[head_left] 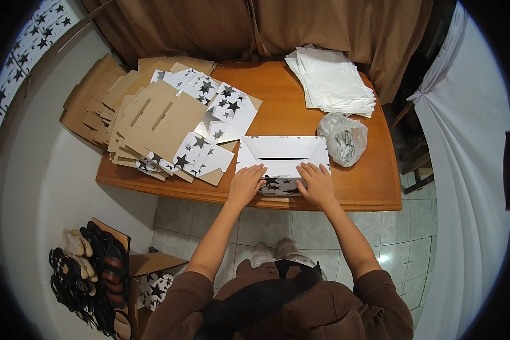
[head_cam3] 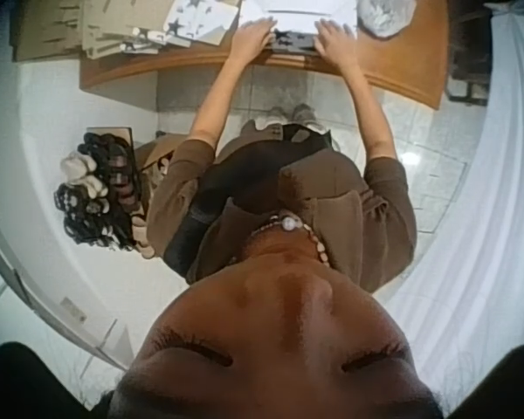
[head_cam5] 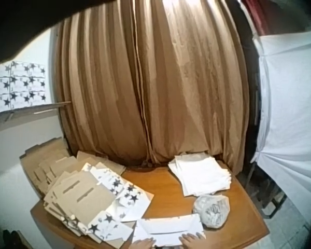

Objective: Folding flat cardboard shoe boxes and placing white tissue paper inside before stacking them.

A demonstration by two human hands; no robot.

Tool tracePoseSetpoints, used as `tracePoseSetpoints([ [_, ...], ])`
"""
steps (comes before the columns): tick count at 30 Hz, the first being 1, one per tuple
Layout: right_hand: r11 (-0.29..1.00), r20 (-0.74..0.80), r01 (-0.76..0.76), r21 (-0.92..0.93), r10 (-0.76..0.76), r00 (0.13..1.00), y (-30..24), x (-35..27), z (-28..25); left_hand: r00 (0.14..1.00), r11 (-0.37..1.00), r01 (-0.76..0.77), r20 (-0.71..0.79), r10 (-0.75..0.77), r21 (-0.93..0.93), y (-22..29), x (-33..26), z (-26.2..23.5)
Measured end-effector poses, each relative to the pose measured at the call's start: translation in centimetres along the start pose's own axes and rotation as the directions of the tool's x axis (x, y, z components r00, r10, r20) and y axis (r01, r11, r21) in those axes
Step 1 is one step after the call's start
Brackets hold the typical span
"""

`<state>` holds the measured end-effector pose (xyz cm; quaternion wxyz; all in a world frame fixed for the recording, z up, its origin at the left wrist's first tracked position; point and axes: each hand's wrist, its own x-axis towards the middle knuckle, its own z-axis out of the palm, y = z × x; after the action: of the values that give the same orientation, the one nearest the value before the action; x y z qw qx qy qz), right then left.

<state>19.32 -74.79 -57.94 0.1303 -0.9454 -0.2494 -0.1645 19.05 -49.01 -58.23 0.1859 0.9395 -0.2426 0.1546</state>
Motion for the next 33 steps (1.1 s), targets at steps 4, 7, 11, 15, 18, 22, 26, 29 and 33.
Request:
tracePoseSetpoints([
  [4,1.0,0.013,-0.004,-0.002,0.004,1.0,-0.4,0.1,-0.7,1.0,1.0,-0.006,-0.006,0.006,0.007,0.0,-0.1,-0.2],
  [7,1.0,-0.043,-0.007,0.019,0.008,0.999,0.0,0.0,-1.1,0.997,0.999,0.021,-0.069,-0.019,0.034,0.2,0.2,-0.5],
  [11,0.947,-0.123,-0.302,0.108,0.314,0.942,2.9,1.0,-0.7,0.941,0.946,0.291,-0.14,-0.31,-0.14,-1.5,1.3,-0.6],
  [15,0.528,0.127,-0.581,0.619,0.663,0.737,5.6,2.7,0.9,0.777,0.598,0.586,0.17,-0.606,-0.546,-4.1,3.0,-0.1],
  [18,0.006,0.547,-0.666,0.746,0.565,0.617,5.8,3.3,0.7,0.665,0.375,0.697,0.356,-0.656,-0.611,-4.0,3.5,0.0],
  [22,-0.218,0.676,-0.675,0.704,0.494,0.546,6.3,3.1,0.8,0.578,0.219,0.754,0.468,-0.668,-0.619,-4.0,4.1,0.3],
  [26,-0.123,0.552,-0.583,0.803,0.524,0.649,4.7,4.8,0.0,0.695,0.261,0.62,0.364,-0.62,-0.74,-6.6,4.6,-1.6],
  [29,-0.152,0.421,-0.4,0.904,0.482,0.768,4.2,7.1,-2.1,0.691,0.33,0.601,0.266,-0.673,-0.728,-8.6,7.0,-5.5],
  [33,-0.225,0.118,-0.005,0.974,0.491,0.863,6.8,7.8,-2.9,0.663,-0.013,0.393,0.293,-0.689,-0.919,-7.8,9.8,-9.4],
])
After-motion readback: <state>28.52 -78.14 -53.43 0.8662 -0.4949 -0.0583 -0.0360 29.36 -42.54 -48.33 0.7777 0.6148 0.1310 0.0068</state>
